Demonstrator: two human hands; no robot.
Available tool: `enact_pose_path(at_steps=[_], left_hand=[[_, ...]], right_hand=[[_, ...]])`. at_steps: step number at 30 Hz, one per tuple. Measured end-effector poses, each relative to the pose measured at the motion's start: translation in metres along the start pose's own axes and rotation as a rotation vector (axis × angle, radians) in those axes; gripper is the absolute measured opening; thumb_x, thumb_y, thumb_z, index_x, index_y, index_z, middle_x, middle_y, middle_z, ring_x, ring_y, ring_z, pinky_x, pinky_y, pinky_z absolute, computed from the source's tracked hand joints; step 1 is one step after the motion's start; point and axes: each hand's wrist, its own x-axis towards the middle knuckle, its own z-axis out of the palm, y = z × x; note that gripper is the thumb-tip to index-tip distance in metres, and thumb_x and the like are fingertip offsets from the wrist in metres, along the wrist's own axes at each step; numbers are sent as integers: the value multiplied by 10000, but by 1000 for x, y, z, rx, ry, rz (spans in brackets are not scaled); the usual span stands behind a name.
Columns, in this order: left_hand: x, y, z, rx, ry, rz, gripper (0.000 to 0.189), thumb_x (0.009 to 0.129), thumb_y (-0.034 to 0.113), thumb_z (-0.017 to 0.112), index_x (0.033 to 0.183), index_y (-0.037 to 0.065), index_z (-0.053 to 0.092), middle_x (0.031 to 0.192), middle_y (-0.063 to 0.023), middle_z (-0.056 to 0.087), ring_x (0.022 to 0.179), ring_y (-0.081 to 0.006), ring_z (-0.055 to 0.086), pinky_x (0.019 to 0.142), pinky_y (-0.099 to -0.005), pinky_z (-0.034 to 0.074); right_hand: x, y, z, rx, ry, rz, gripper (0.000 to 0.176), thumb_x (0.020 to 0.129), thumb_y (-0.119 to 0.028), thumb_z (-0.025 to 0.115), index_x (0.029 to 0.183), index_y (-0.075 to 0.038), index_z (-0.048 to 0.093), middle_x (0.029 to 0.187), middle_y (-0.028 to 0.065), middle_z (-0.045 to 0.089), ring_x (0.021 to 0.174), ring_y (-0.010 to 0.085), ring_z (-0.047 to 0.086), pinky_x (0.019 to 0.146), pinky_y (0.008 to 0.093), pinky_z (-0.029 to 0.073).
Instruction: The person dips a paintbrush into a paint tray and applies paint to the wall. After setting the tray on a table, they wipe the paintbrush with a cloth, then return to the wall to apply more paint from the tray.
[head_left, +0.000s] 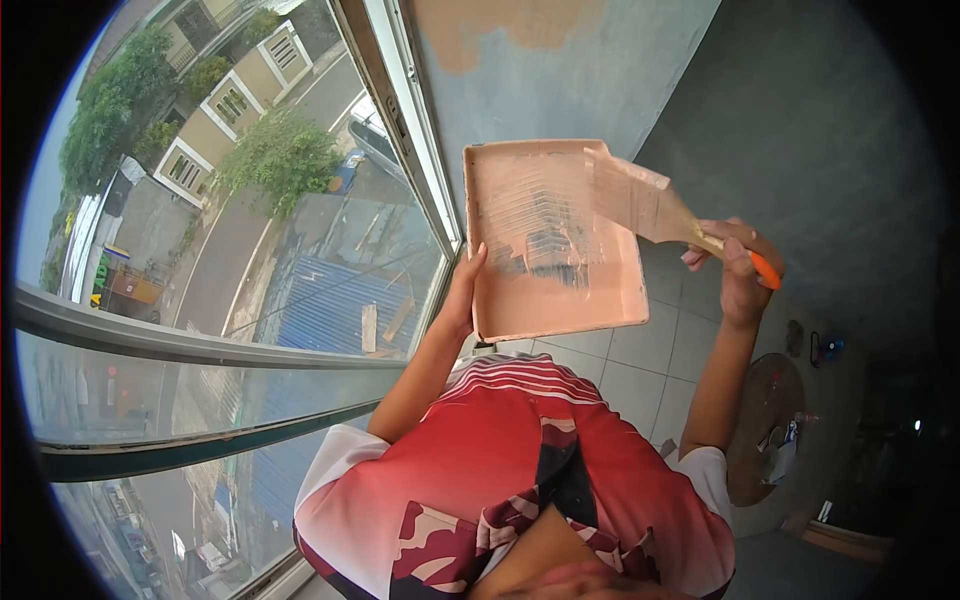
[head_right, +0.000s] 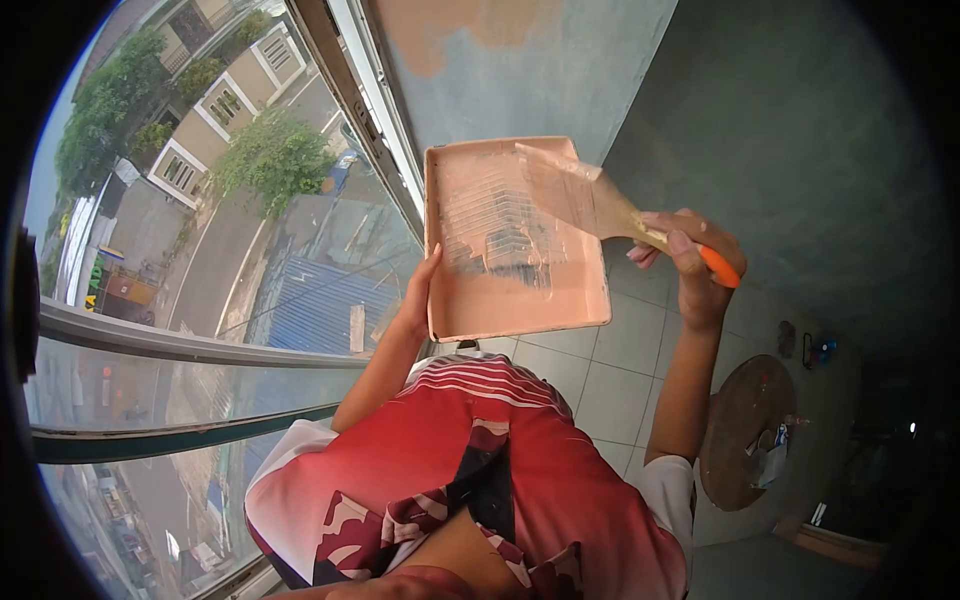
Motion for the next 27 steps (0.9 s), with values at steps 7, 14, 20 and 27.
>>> enact_pose_path(at_steps=[7,14,20,27], left_hand=[[-39,-54,21,-77,87,-10,675,985,543,565,1420,34,479,1280,-166,619,1138,-277,646,973,-413,544],[-69,-102,15,-250,93,-82,663,999,535,539,1411,18,484,1238,-209,641,1092,-305,677,959,-430,560],[-60,-93,21,-148,97,-26,639,988,533,565,1368,21,517,1236,-175,643,1091,-276,675,947,-412,564],[-42,-89,15,-152,112,35,646,983,522,579,1396,34,487,1255,-159,632,1095,-266,668,947,-403,559]], right_hand=[[-45,12,-5,213,83,157,349,953,-178,522,1108,85,690,858,206,693,625,251,670,570,356,572],[-122,38,-2,189,-110,640,314,978,-197,590,1063,81,709,821,179,705,660,242,704,607,336,596],[-40,-25,-31,116,-32,193,330,973,-165,548,1147,83,679,870,198,707,732,258,714,662,353,607],[-106,40,13,490,-133,782,181,953,-124,542,948,31,633,825,150,673,681,225,673,625,346,578]])
